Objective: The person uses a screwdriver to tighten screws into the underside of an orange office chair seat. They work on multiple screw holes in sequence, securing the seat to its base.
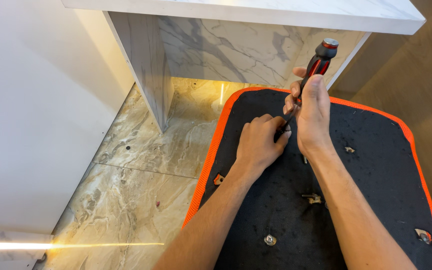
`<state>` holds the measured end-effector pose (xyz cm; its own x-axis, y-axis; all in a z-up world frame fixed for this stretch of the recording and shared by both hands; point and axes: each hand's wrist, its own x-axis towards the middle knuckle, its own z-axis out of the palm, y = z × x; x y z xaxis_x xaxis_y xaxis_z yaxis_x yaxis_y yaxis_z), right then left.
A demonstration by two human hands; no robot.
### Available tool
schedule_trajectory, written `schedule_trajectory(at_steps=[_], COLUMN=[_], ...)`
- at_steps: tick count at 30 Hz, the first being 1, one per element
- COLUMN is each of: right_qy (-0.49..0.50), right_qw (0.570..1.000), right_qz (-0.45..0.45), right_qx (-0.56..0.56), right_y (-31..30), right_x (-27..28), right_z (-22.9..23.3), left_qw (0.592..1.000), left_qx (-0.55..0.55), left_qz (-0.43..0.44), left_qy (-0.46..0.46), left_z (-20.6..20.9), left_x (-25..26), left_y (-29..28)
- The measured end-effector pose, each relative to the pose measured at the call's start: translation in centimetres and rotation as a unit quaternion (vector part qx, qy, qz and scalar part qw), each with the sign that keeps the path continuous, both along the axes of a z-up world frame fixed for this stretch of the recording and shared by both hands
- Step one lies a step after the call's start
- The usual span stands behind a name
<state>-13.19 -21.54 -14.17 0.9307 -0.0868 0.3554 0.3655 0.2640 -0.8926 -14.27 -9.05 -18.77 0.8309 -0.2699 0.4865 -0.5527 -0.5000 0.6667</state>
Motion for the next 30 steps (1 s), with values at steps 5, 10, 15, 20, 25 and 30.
schedule_trajectory(at_steps=[5, 10, 15, 20, 25, 30], right_qy=[-0.031, -0.044, 0.005, -0.054, -0.025, -0.051], right_qw=[0.995, 0.994, 0.999, 0.992, 0.999, 0.992], right_qz=[-0.021, -0.056, 0.026, -0.020, 0.023, -0.033], right_qx=[-0.088, -0.082, 0.028, -0.112, -0.028, -0.109], right_y=[-0.5, -0.3, -0.8, -0.6, -0.6, -0.8], right_x=[0.0, 0.5, 0.0, 0.0, -0.4, -0.6], right_z=[-0.1, -0.3, -0.1, -0.4, -0.6, -0.5], left_qw=[1.000, 1.000, 1.000, 0.999, 0.999, 0.999], left_qx=[-0.004, 0.009, 0.022, 0.047, 0.053, 0.054], left_qz=[-0.004, -0.003, -0.002, -0.002, -0.002, 0.002], left_qy=[-0.004, 0.002, -0.002, 0.006, -0.002, -0.001], left_z=[0.0, 0.1, 0.1, -0.1, -0.3, -0.4], left_x=[0.1, 0.1, 0.2, 0.1, 0.1, 0.1], left_y=[0.0, -0.1, 0.0, 0.0, 0.0, 0.0])
